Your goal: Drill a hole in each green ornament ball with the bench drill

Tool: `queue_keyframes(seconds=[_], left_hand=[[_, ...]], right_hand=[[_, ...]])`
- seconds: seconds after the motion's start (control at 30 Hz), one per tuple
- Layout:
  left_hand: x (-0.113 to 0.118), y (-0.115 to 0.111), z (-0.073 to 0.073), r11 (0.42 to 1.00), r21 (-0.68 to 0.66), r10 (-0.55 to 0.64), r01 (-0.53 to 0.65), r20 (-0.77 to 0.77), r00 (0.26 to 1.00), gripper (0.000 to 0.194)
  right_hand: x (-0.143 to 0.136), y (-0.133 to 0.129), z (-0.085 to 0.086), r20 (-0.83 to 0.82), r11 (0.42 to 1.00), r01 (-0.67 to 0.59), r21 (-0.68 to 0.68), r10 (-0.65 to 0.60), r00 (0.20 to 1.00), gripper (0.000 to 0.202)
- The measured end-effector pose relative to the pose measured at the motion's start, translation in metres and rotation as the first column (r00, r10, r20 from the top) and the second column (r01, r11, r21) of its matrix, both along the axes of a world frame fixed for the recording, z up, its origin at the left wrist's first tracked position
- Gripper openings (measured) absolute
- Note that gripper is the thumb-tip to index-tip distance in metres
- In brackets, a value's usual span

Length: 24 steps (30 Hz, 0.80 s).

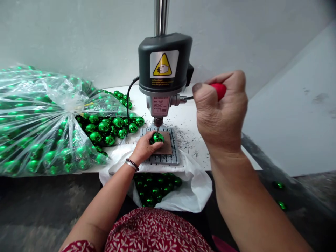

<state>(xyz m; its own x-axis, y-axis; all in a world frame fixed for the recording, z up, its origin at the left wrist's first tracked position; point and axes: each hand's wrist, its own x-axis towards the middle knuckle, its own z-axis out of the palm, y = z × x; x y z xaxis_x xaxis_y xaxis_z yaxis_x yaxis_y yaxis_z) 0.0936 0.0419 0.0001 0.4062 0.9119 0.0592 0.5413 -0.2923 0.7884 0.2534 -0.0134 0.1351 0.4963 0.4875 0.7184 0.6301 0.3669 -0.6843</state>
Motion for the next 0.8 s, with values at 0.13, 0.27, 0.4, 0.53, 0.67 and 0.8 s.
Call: queue_keyframes(seconds=[0.13,0.27,0.4,0.53,0.67,0.8], left_hand=[[0.001,0.005,-0.003,1.000,-0.017,0.024,-0.024,-0.029,0.999,0.050],[0.002,0.008,-0.007,1.000,0.002,0.015,-0.015,-0.061,0.998,0.054],[0.002,0.008,-0.009,1.000,0.010,0.011,-0.010,-0.064,0.998,0.054],[0.001,0.008,-0.009,1.000,-0.004,0.007,-0.007,-0.081,0.997,0.054],[0.001,0.007,-0.007,1.000,-0.003,0.000,0.000,-0.086,0.996,0.052],[0.000,0.007,-0.008,1.000,0.012,-0.010,0.011,-0.078,0.997,0.048]], right_hand=[[-0.002,-0.004,-0.005,-0.014,0.998,0.055,-0.022,-0.055,0.998,0.018],[-0.004,-0.008,-0.007,-0.016,0.995,0.091,-0.031,-0.092,0.996,0.014],[-0.004,-0.009,-0.009,0.002,0.997,0.080,-0.003,-0.080,0.997,0.016],[-0.004,-0.009,-0.011,0.023,0.996,0.094,0.004,-0.094,0.995,0.015],[-0.003,-0.010,-0.015,0.040,0.996,0.085,0.019,-0.086,0.996,0.015],[-0.004,-0.011,-0.024,0.067,0.993,0.101,0.053,-0.104,0.992,0.016]])
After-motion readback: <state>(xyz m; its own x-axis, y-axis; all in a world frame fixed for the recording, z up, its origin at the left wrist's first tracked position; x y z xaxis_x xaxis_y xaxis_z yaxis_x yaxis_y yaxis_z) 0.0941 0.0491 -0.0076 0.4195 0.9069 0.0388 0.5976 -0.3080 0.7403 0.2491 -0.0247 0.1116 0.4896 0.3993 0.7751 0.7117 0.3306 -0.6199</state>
